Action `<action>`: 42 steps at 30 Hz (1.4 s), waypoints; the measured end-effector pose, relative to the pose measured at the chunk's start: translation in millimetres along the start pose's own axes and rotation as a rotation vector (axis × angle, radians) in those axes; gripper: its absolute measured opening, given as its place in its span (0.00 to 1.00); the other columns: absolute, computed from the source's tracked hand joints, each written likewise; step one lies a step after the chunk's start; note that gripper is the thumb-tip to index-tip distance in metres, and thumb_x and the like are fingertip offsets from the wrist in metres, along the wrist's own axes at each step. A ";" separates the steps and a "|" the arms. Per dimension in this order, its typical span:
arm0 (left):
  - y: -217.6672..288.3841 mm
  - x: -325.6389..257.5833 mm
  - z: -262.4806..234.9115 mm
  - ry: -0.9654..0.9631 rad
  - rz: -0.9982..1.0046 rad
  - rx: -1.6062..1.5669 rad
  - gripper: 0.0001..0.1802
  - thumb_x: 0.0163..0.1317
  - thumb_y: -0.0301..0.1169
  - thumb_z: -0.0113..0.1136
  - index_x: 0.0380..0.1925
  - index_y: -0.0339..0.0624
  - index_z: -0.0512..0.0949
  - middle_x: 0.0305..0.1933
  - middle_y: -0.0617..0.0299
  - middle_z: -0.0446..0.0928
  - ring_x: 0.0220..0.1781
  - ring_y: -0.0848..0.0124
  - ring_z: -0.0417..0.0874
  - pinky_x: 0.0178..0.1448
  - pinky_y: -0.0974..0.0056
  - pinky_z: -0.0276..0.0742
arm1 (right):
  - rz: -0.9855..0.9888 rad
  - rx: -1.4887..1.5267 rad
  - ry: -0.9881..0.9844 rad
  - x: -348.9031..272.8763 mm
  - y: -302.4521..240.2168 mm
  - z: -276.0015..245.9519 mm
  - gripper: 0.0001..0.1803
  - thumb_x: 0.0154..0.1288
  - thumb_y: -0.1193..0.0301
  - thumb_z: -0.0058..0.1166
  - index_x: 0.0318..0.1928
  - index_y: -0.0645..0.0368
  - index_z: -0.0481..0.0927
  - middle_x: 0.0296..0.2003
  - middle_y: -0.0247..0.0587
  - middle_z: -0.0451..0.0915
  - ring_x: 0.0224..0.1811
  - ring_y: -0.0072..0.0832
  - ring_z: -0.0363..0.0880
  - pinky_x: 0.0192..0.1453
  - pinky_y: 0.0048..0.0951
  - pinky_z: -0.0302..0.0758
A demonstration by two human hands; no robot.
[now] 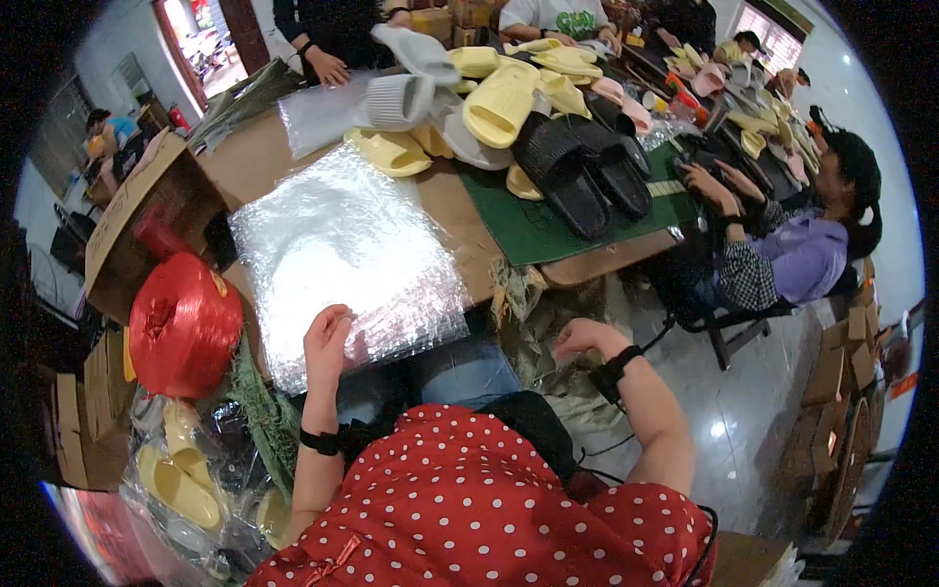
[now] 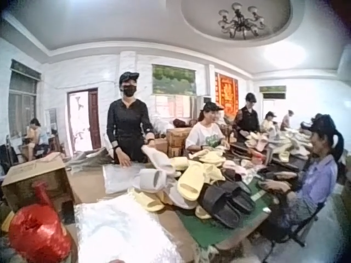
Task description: The recorder is seen putting pairs of plastic sandals into plastic bags and then placing those into a larger transport bag.
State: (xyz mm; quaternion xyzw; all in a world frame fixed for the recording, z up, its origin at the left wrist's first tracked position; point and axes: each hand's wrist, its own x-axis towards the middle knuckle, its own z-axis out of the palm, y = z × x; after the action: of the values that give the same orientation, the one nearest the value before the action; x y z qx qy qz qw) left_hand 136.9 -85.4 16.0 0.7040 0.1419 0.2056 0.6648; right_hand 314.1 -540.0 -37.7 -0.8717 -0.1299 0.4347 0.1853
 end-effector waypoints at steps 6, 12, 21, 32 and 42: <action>36.4 -13.4 10.6 0.032 0.092 0.323 0.15 0.60 0.24 0.62 0.47 0.35 0.77 0.49 0.56 0.79 0.53 0.65 0.79 0.57 0.63 0.74 | 0.047 -0.161 -0.124 58.0 -23.6 72.1 0.45 0.47 0.49 0.68 0.58 0.69 0.72 0.50 0.59 0.80 0.48 0.50 0.79 0.50 0.42 0.76; 108.6 -21.6 111.1 -0.726 0.590 0.650 0.22 0.53 0.27 0.67 0.50 0.39 0.77 0.56 0.52 0.77 0.62 0.50 0.73 0.66 0.52 0.70 | -0.099 0.379 0.208 86.8 8.6 143.7 0.27 0.64 0.57 0.55 0.56 0.64 0.76 0.46 0.56 0.82 0.48 0.49 0.80 0.50 0.42 0.76; 81.3 -57.3 269.3 -1.333 0.451 0.782 0.42 0.47 0.23 0.58 0.67 0.38 0.59 0.56 0.42 0.73 0.58 0.51 0.74 0.67 0.50 0.66 | -0.551 0.839 -0.467 -119.3 2.6 -13.3 0.25 0.68 0.61 0.56 0.59 0.64 0.75 0.50 0.43 0.82 0.49 0.27 0.79 0.52 0.26 0.74; 154.1 -29.4 166.9 -1.632 0.495 0.254 0.26 0.36 0.27 0.50 0.40 0.45 0.84 0.27 0.62 0.71 0.37 0.61 0.73 0.51 0.57 0.70 | 0.998 0.408 0.675 19.1 170.2 147.8 0.54 0.52 0.50 0.69 0.68 0.67 0.54 0.66 0.53 0.63 0.67 0.46 0.64 0.64 0.42 0.69; 147.5 -19.6 151.0 -1.536 0.334 0.194 0.24 0.30 0.24 0.50 0.34 0.40 0.83 0.27 0.58 0.74 0.36 0.54 0.73 0.50 0.57 0.72 | 1.041 0.441 0.660 20.6 318.9 9.8 0.44 0.52 0.53 0.69 0.64 0.61 0.65 0.60 0.56 0.71 0.65 0.42 0.69 0.67 0.37 0.68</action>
State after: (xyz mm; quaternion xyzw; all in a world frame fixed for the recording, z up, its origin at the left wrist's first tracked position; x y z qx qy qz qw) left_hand 181.1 -238.5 155.9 0.7157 -0.4469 -0.2542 0.4728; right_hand 339.1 -816.1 -196.8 -0.8498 0.4650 0.1936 0.1550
